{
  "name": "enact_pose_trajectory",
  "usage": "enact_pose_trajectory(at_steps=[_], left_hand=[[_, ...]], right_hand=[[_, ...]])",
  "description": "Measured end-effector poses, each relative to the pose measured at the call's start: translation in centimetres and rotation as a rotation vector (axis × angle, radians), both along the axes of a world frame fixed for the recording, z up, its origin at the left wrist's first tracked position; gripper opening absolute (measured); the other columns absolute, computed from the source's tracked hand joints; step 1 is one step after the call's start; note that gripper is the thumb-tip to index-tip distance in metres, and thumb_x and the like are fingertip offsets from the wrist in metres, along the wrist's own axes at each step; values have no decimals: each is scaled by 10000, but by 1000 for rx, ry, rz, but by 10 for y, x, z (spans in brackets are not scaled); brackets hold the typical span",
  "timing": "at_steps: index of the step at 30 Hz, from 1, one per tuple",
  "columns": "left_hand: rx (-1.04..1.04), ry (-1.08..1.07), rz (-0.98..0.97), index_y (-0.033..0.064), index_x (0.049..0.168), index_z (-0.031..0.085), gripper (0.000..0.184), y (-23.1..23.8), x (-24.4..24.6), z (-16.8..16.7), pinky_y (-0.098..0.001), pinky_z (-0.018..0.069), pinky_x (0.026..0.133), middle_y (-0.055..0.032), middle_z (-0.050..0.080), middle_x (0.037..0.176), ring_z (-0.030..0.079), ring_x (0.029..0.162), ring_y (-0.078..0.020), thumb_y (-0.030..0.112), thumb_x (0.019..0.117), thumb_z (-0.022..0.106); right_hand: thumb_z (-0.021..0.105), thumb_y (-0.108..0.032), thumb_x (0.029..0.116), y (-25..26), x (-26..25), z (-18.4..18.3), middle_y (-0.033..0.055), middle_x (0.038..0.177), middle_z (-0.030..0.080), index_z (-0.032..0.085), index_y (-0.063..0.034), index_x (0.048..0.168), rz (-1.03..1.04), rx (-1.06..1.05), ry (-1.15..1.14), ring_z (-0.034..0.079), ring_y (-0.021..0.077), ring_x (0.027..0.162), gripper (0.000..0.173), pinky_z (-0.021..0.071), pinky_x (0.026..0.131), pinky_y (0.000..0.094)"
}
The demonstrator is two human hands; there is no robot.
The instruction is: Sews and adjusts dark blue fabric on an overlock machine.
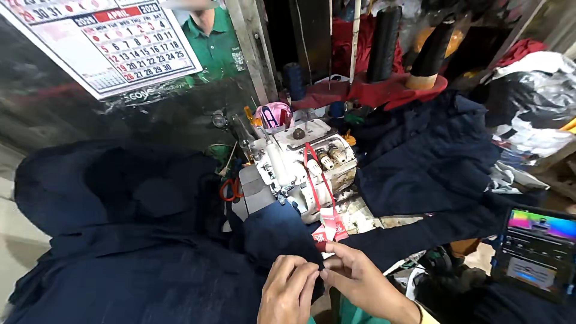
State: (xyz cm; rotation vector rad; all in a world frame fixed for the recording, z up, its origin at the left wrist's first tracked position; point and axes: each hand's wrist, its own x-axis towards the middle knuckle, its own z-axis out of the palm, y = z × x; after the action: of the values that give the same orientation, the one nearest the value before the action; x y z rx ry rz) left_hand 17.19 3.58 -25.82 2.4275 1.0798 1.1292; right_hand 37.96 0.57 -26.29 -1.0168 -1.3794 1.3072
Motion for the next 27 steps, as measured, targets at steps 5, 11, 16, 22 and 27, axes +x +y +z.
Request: enact_pose_trajectory(at_steps=[5, 11, 16, 22, 27], left_hand=[[16, -4, -4, 189, 1003, 787, 90, -4, 3, 7, -287, 574, 880, 32, 707, 1001, 662, 1012, -111, 232, 949, 729], [74, 58, 13, 199, 1026, 785, 110, -5, 6, -1, -300, 564, 875, 24, 695, 1001, 652, 1006, -120, 240, 962, 705], [99, 169, 20, 211, 1014, 781, 127, -2, 6, -5, -325, 559, 889, 11, 693, 1025, 650, 1023, -142, 238, 973, 664], [-135, 79, -29, 243, 999, 784, 101, 21, -15, 69, -394, 549, 946, 79, 724, 1072, 657, 1074, -100, 297, 968, 704], [94, 244, 358, 247, 1158, 749, 312, 69, 4, 50, -483, 470, 970, 17, 673, 1184, 591, 1166, -213, 438, 995, 564]], right_hand=[[587, -84, 1029, -3, 1, 0, 99, 1067, 747, 546, -30, 1400, 7, -3, 67, 745, 237, 887, 376, 644, 822, 406], [506, -118, 1071, -2, 3, 3, 98, 1102, 737, 563, -45, 1414, -5, -21, 73, 746, 237, 907, 355, 650, 839, 424], [647, -276, 1021, 15, -8, -6, 109, 899, 738, 696, -20, 1128, -69, -214, 162, 728, 236, 775, 281, 633, 702, 405], [603, -204, 1044, 6, -10, 7, 93, 881, 688, 650, -30, 1077, -27, -88, 148, 674, 199, 740, 184, 591, 651, 367], [628, -128, 1022, 7, -17, 9, 105, 814, 691, 650, -2, 1141, 33, -116, 210, 662, 201, 672, 175, 583, 620, 384]])
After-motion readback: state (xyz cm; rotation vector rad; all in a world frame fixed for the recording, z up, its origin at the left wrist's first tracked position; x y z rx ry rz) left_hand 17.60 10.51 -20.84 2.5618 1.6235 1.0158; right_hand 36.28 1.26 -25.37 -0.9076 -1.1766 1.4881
